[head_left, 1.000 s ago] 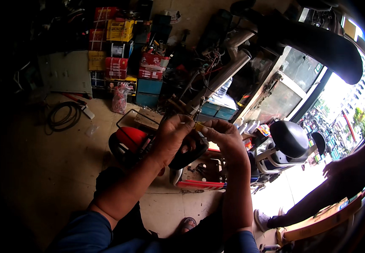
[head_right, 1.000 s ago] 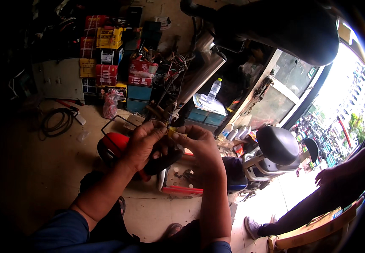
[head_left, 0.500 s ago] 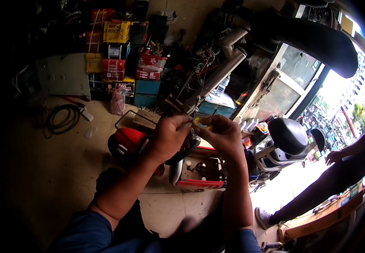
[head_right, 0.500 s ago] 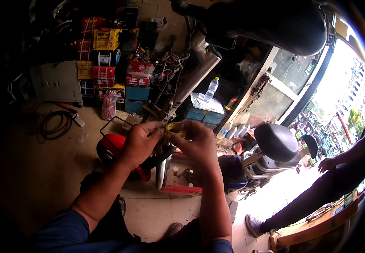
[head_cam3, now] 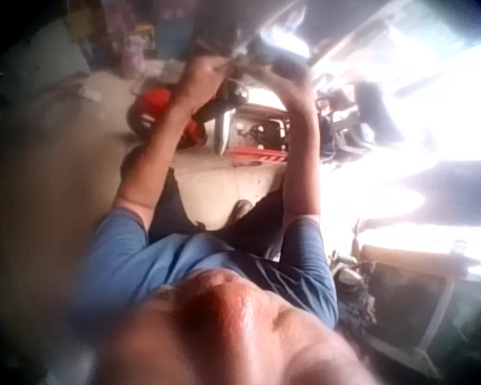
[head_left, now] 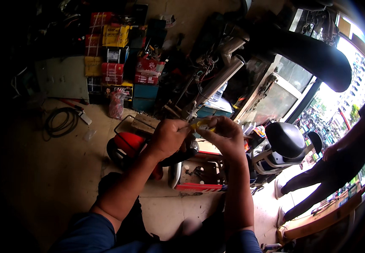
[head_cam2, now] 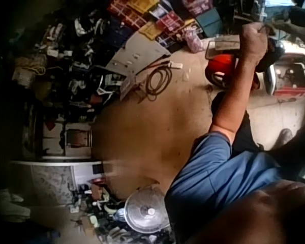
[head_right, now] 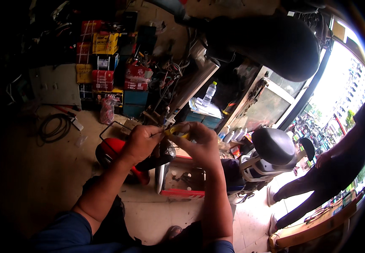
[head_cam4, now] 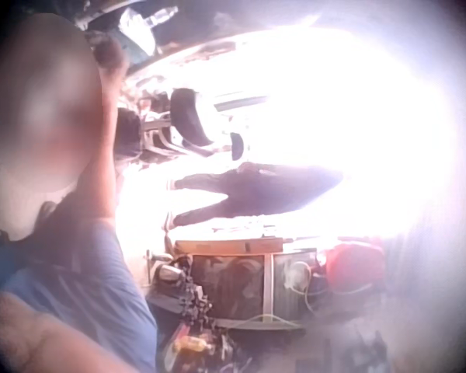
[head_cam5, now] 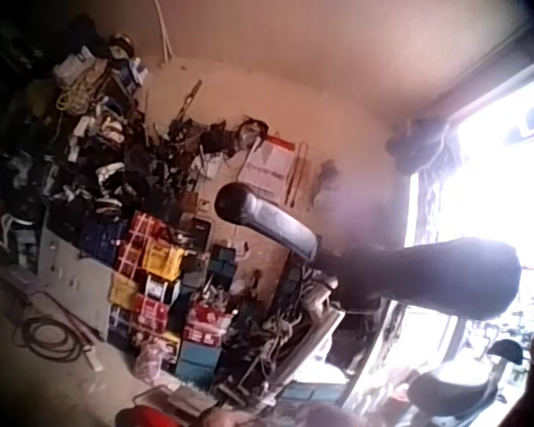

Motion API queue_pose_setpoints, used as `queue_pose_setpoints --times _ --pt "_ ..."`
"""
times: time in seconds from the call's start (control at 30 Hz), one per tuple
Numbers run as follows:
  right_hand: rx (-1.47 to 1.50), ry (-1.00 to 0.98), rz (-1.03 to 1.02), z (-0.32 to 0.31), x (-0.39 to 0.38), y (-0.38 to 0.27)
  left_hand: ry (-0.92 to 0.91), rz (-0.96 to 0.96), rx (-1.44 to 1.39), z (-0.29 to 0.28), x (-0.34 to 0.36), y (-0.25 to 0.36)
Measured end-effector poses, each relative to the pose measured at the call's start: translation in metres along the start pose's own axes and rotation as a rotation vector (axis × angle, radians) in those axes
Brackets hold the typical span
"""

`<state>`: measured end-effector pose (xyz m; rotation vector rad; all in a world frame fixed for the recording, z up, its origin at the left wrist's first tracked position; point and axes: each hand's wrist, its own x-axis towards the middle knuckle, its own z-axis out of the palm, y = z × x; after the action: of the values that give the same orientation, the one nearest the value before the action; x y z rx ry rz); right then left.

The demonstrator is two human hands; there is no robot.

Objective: The person strips a wire with a small blade, twists electrical wires together, and wraps the connection with yellow electrical tape on the front portion of a motorcycle.

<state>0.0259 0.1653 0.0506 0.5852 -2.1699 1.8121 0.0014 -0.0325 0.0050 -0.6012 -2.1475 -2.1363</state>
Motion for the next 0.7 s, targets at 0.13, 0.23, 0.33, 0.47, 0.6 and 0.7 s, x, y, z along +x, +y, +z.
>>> queue_pose_setpoints --times 0.13,0.23,0.33,0.47,0.6,0.7 --pt "0.116 -0.017 0.033 -0.005 0.005 0.001 -0.036 -0.091 -0.173 -0.002 0.01 -0.013" --pt "0.132 -0.052 0.025 -0.011 0.009 0.005 -0.048 -0.096 -0.228 -0.003 0.013 -0.014" --pt "0.181 -0.124 0.017 -0.009 0.009 0.001 -0.045 -0.123 -0.265 -0.002 0.011 -0.011" --pt "0.187 -0.138 0.045 -0.014 0.008 0.006 -0.066 -0.164 -0.277 0.0 0.008 0.0" --pt "0.178 -0.122 0.082 -0.02 0.005 0.009 -0.094 -0.098 -0.269 0.001 0.004 -0.003" --pt "0.169 -0.108 0.103 -0.022 0.002 0.007 -0.139 -0.075 -0.38 0.001 0.002 -0.001"
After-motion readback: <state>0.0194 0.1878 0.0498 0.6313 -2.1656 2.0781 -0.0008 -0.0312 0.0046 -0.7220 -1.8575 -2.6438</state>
